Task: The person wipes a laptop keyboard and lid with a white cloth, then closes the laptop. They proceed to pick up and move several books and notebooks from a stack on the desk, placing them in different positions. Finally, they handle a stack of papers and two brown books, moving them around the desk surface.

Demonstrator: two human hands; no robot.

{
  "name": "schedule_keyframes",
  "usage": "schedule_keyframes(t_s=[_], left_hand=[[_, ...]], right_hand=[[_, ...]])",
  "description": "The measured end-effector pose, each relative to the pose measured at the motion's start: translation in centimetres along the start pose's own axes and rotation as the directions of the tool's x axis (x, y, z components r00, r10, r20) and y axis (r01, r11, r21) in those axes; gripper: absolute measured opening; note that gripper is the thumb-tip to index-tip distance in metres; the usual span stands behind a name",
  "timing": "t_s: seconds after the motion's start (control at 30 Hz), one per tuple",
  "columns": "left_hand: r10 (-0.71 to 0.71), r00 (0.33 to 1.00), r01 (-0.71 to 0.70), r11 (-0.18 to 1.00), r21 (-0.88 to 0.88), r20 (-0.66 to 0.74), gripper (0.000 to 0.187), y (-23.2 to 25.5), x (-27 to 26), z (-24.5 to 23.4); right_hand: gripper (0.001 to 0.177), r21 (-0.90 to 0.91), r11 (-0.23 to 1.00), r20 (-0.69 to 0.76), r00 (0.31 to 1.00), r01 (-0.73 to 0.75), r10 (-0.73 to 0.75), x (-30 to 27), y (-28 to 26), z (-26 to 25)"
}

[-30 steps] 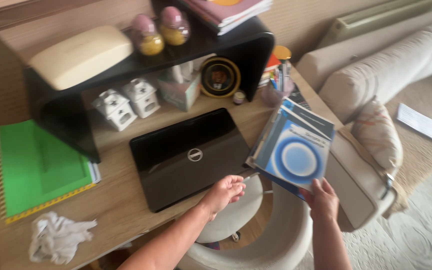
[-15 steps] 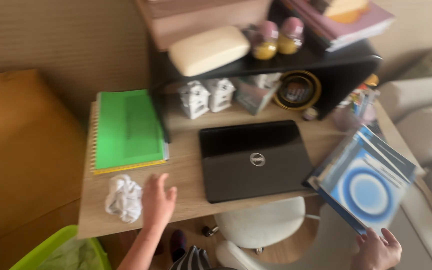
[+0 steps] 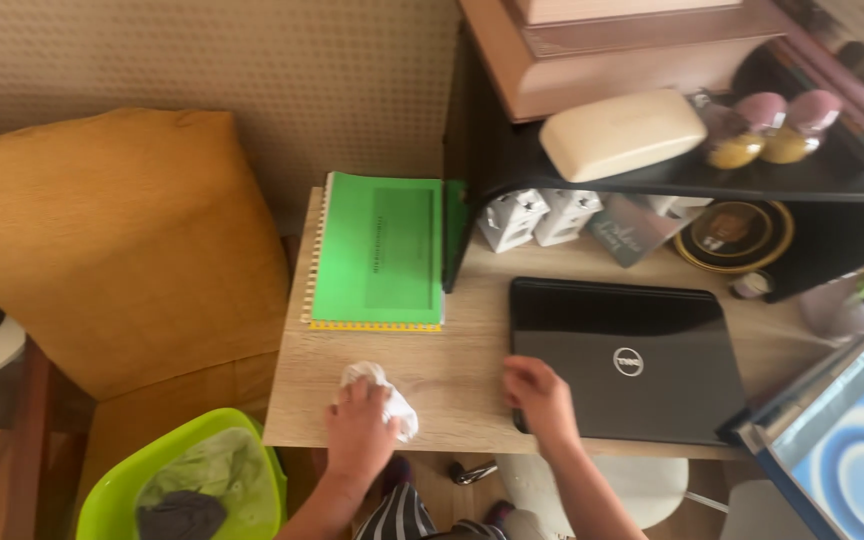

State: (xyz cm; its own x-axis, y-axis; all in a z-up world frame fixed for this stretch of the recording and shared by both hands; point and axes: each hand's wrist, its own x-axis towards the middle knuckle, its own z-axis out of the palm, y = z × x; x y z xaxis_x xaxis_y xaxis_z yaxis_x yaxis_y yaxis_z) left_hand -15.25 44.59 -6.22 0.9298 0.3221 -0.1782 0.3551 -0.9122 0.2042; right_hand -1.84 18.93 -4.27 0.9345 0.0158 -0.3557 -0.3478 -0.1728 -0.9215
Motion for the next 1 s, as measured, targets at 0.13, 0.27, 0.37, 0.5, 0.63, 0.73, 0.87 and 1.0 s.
schedule_keyframes(t_s=[0.13,0.27,0.37,0.5,0.63,0.73,0.87,1.0], left_hand=[[0.241,0.967,-0.246,0.967,-0.061,-0.077,0.038,-1.3,-1.0,1.0],[0.429,0.871,-0.436,0.899,0.026,-0.24,0.04,-4.9,-1.9,4.3],[0.312,0.926,-0.336,0.938,-0.086,-0.214,0.037,-5.8,-1.7,2.0],[0.044,0.998,-0.032,0.959,-0.283,0.036,0.027,-6.5,0.6,1.5],[-0.039,0.999,0.028,0.755,-0.655,-0.003,0.011,-4.1,2.2,0.5],[0.015,0.994,-0.083,0.726,-0.683,-0.105,0.021,-1.0,2.1,-1.6],[0.057,0.996,0.011,0.68,-0.733,0.068,0.065,1.9,0.7,-7.2],[0.169,0.986,-0.096,0.615,-0.783,0.012,0.09,2.2,-0.6,-7.7]], right_hand=[[0.033,-0.28,0.958,0.171,0.978,-0.066,0.118,-0.4,-3.7,7.6],[0.04,-0.294,0.948,0.134,0.977,-0.119,0.164,1.5,-3.3,11.6],[0.049,-0.314,0.926,0.071,0.967,-0.209,0.243,1.2,-5.2,13.3],[0.047,-0.336,0.905,0.094,0.947,-0.261,0.308,-1.5,-5.6,14.6],[0.045,-0.346,0.857,0.343,0.798,-0.383,0.495,-7.3,-10.8,15.6],[0.051,-0.147,0.909,0.543,0.736,-0.39,0.404,-7.8,-8.7,14.6],[0.048,-0.042,0.891,0.48,0.772,-0.453,0.415,-5.7,-5.4,13.5],[0.056,0.035,0.897,0.444,0.811,-0.441,0.382,-5.3,-3.0,13.6]])
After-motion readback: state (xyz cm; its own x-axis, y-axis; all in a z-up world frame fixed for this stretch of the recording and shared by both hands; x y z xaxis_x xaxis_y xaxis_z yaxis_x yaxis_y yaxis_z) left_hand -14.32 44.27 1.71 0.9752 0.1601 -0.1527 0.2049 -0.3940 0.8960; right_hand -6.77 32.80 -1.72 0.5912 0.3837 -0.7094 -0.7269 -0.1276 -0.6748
